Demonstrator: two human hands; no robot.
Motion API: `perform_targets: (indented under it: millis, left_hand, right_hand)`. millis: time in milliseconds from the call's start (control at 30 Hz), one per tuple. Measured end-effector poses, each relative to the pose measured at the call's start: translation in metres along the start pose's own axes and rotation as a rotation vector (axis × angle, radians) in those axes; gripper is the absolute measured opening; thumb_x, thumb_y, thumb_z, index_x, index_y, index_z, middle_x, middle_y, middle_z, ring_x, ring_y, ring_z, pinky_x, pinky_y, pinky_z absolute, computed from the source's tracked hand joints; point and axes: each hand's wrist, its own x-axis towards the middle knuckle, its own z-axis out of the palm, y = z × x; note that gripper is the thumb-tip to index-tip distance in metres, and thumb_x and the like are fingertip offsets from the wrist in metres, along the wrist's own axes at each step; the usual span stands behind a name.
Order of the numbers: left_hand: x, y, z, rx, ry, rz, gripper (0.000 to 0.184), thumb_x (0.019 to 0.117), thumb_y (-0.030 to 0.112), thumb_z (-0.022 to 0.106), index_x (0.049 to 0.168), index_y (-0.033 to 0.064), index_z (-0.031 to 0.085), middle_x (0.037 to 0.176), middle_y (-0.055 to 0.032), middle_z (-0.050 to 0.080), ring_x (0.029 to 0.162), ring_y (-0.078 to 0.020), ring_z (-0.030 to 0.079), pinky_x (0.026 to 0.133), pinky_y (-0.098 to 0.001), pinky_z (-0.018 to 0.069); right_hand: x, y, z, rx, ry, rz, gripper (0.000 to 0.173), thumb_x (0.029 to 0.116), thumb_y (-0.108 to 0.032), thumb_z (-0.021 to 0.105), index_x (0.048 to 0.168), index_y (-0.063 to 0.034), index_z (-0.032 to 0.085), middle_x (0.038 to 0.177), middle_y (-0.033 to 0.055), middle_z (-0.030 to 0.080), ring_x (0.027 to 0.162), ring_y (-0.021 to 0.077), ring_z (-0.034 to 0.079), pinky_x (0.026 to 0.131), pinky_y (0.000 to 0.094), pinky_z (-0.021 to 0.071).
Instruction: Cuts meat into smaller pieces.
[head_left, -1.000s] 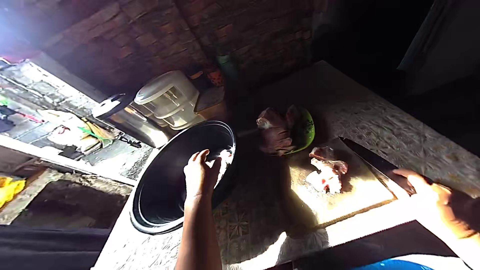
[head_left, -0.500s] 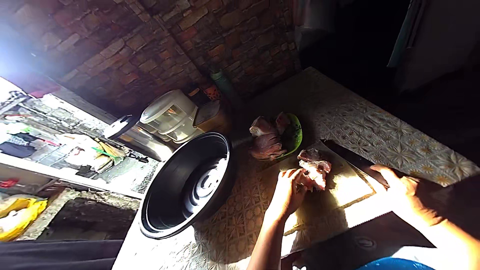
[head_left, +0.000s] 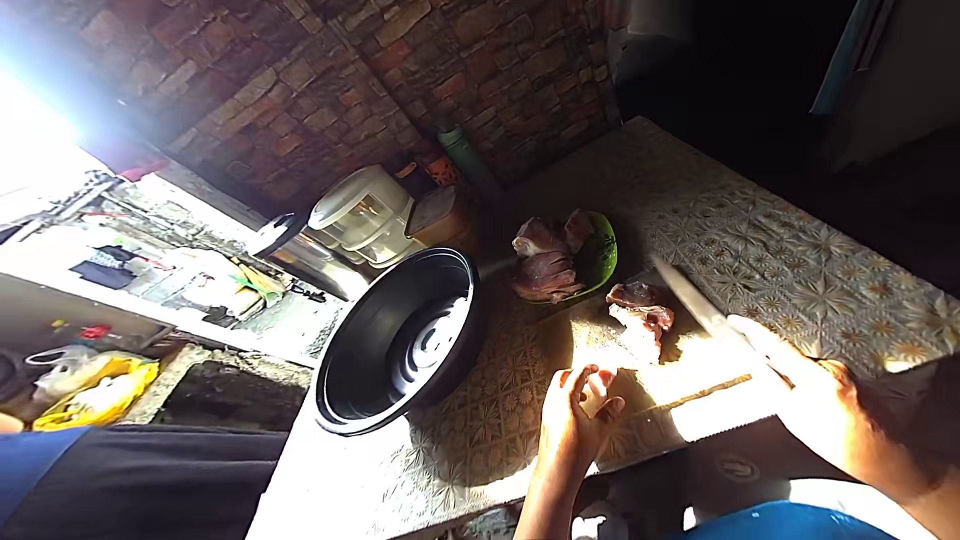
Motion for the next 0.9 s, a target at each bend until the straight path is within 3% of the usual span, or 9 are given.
perform_targets:
  millis: [133, 200, 267, 333, 400, 567, 733, 833, 900]
  left_hand:
    - [-0.001, -0.011, 0.022, -0.064, 0.201, 0.114, 0.038, 0.0857, 0.029, 0.081, 0.114, 0.0048, 0.073, 0.113, -0.0111, 0.072, 0.096, -0.0207, 0.068, 0.086, -0.0355, 0.0559]
    - [0.002, -0.017, 0.03, -0.05, 0.293, 0.18, 0.032, 0.086, 0.027, 0.079, 0.108, 0.0045, 0.074, 0.102, -0.0092, 0.073, 0.092, -0.0194, 0.068, 0.083, -0.0347, 0.0564]
    - [0.003, -0.02, 0.035, -0.011, 0.336, 0.226, 0.03, 0.0858, 0.026, 0.079, 0.107, 0.0049, 0.076, 0.101, -0.0096, 0.073, 0.092, -0.0205, 0.07, 0.084, -0.035, 0.0581]
    - [0.004, -0.021, 0.035, 0.028, 0.343, 0.262, 0.029, 0.0863, 0.026, 0.077, 0.109, 0.0078, 0.076, 0.102, -0.0084, 0.073, 0.094, -0.0204, 0.07, 0.085, -0.0349, 0.0583]
    - [0.005, -0.024, 0.038, 0.033, 0.38, 0.304, 0.027, 0.0852, 0.024, 0.077, 0.107, 0.0077, 0.077, 0.102, -0.008, 0.074, 0.094, -0.0202, 0.07, 0.085, -0.034, 0.0589]
    - [0.01, -0.031, 0.048, 0.071, 0.507, 0.415, 0.018, 0.0831, 0.022, 0.076, 0.095, 0.01, 0.079, 0.101, -0.006, 0.075, 0.095, -0.0178, 0.071, 0.084, -0.0293, 0.0586]
    - [0.012, -0.031, 0.046, 0.147, 0.49, 0.446, 0.017, 0.0834, 0.023, 0.074, 0.095, 0.0119, 0.08, 0.102, -0.0036, 0.076, 0.094, -0.0188, 0.071, 0.083, -0.0311, 0.0581]
    - [0.014, -0.03, 0.045, 0.17, 0.483, 0.449, 0.018, 0.0848, 0.024, 0.072, 0.096, 0.0115, 0.079, 0.099, -0.0033, 0.076, 0.092, -0.0191, 0.071, 0.081, -0.0307, 0.0583]
    - [0.014, -0.029, 0.044, 0.174, 0.468, 0.44, 0.022, 0.0859, 0.027, 0.072, 0.098, 0.0096, 0.08, 0.1, -0.0049, 0.076, 0.093, -0.0208, 0.071, 0.082, -0.0323, 0.0587]
  right_hand:
    - [-0.015, -0.032, 0.002, -0.077, -0.122, -0.18, 0.039, 0.0923, -0.018, 0.047, 0.116, -0.0078, 0.076, 0.061, 0.0095, 0.064, 0.049, 0.0259, 0.064, 0.044, 0.041, 0.0512]
    - [-0.021, -0.043, -0.002, -0.128, -0.271, -0.204, 0.039, 0.0903, -0.012, 0.051, 0.119, -0.0093, 0.076, 0.068, 0.0109, 0.068, 0.056, 0.0283, 0.069, 0.049, 0.0426, 0.0559]
    - [-0.018, -0.061, -0.017, -0.129, -0.485, -0.14, 0.035, 0.099, -0.008, 0.053, 0.13, -0.0093, 0.071, 0.083, 0.0179, 0.074, 0.072, 0.036, 0.073, 0.063, 0.0491, 0.0581]
    - [-0.023, -0.057, -0.007, -0.143, -0.365, -0.236, 0.046, 0.0917, -0.009, 0.051, 0.131, -0.0169, 0.072, 0.071, 0.0106, 0.068, 0.056, 0.0295, 0.067, 0.047, 0.0438, 0.0531]
    - [-0.027, -0.053, 0.001, -0.158, -0.267, -0.296, 0.05, 0.0876, -0.008, 0.049, 0.129, -0.0206, 0.074, 0.066, 0.0068, 0.064, 0.047, 0.0258, 0.061, 0.04, 0.0411, 0.0478]
    - [-0.025, -0.057, -0.003, -0.247, -0.313, -0.308, 0.048, 0.0887, -0.009, 0.05, 0.127, -0.0215, 0.076, 0.061, 0.0057, 0.061, 0.045, 0.024, 0.059, 0.039, 0.0377, 0.0453]
    - [-0.016, -0.071, -0.01, -0.389, -0.408, -0.309, 0.055, 0.0833, -0.001, 0.058, 0.132, -0.0208, 0.073, 0.058, 0.008, 0.059, 0.049, 0.0277, 0.062, 0.041, 0.039, 0.0447]
    - [-0.01, -0.083, -0.004, -0.494, -0.404, -0.339, 0.051, 0.0864, 0.0, 0.06, 0.132, -0.0195, 0.073, 0.055, 0.0069, 0.057, 0.047, 0.0261, 0.06, 0.039, 0.0363, 0.0426]
    - [-0.001, -0.097, -0.004, -0.524, -0.54, -0.3, 0.051, 0.094, 0.001, 0.056, 0.139, -0.0189, 0.068, 0.064, 0.0108, 0.066, 0.056, 0.0285, 0.067, 0.045, 0.038, 0.0488]
